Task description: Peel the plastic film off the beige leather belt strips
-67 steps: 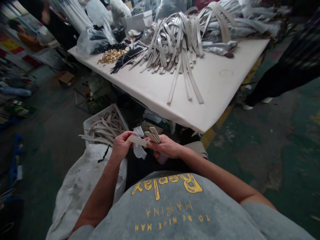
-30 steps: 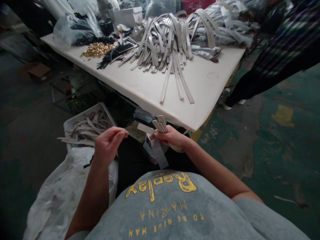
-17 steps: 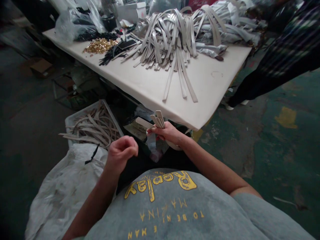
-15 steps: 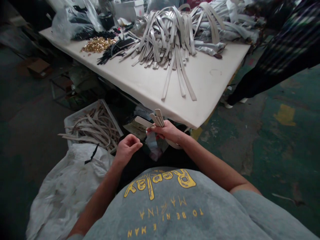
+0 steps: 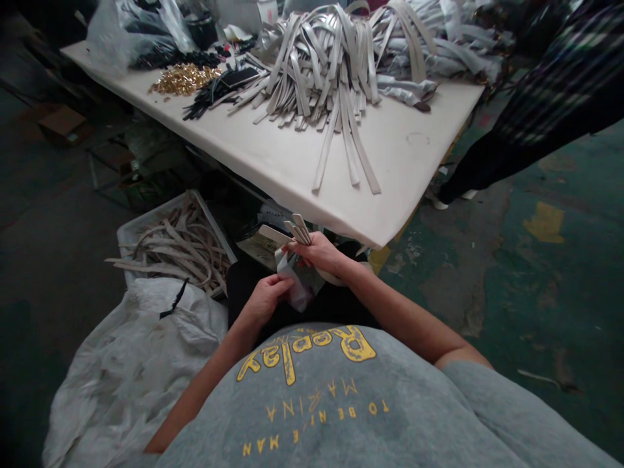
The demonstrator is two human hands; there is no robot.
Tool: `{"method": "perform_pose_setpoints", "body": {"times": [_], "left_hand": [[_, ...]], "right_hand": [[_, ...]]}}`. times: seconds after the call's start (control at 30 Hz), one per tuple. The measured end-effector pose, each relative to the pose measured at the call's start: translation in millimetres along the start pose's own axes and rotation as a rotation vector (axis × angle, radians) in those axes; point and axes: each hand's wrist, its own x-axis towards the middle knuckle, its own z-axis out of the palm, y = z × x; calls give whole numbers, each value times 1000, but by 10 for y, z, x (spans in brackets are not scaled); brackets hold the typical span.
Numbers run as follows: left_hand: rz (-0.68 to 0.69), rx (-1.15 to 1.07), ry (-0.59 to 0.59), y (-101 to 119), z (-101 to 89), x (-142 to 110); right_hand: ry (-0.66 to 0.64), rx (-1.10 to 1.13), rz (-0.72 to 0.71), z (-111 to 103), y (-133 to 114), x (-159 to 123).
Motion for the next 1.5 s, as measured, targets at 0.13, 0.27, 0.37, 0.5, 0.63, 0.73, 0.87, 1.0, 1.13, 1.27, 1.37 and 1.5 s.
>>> {"method": "perform_pose_setpoints", "body": {"times": [0.13, 0.27, 0.37, 0.5, 0.63, 0.73, 0.87, 1.0, 1.13, 1.27, 1.37, 1.5], "left_hand": [[-62, -316, 149, 12, -74, 90], [-37, -267, 122, -18, -82, 131], [31, -82, 38, -66, -22, 108], [84, 86, -33, -81, 52, 44], [41, 63, -74, -75, 65, 9], [-5, 82, -89, -101, 57, 12], [-68, 57, -92, -160, 45, 39], [-86, -126, 3, -189, 6, 87], [-61, -315, 103, -165, -53, 141], [-45, -470, 227, -134, -86, 191], [-14, -529, 257, -131, -90, 220], [-21, -576, 243, -140, -84, 235]], "right_hand": [[39, -75, 21, -94, 39, -139], [-24, -80, 115, -128, 115, -270], [-151, -35, 172, -94, 172, -277], [-151, -33, 147, -40, 237, -184], [-63, -102, 109, 23, 241, -100], [-39, -168, 82, 88, 203, -75], [-1, -217, 77, 142, 156, -27], [21, -194, 83, 88, 135, 14], [44, -276, 66, -39, 119, -118], [-20, -381, 116, -87, 149, -426], [-67, -456, 133, -42, 214, -608], [-48, -547, 106, 12, 289, -645]]}}
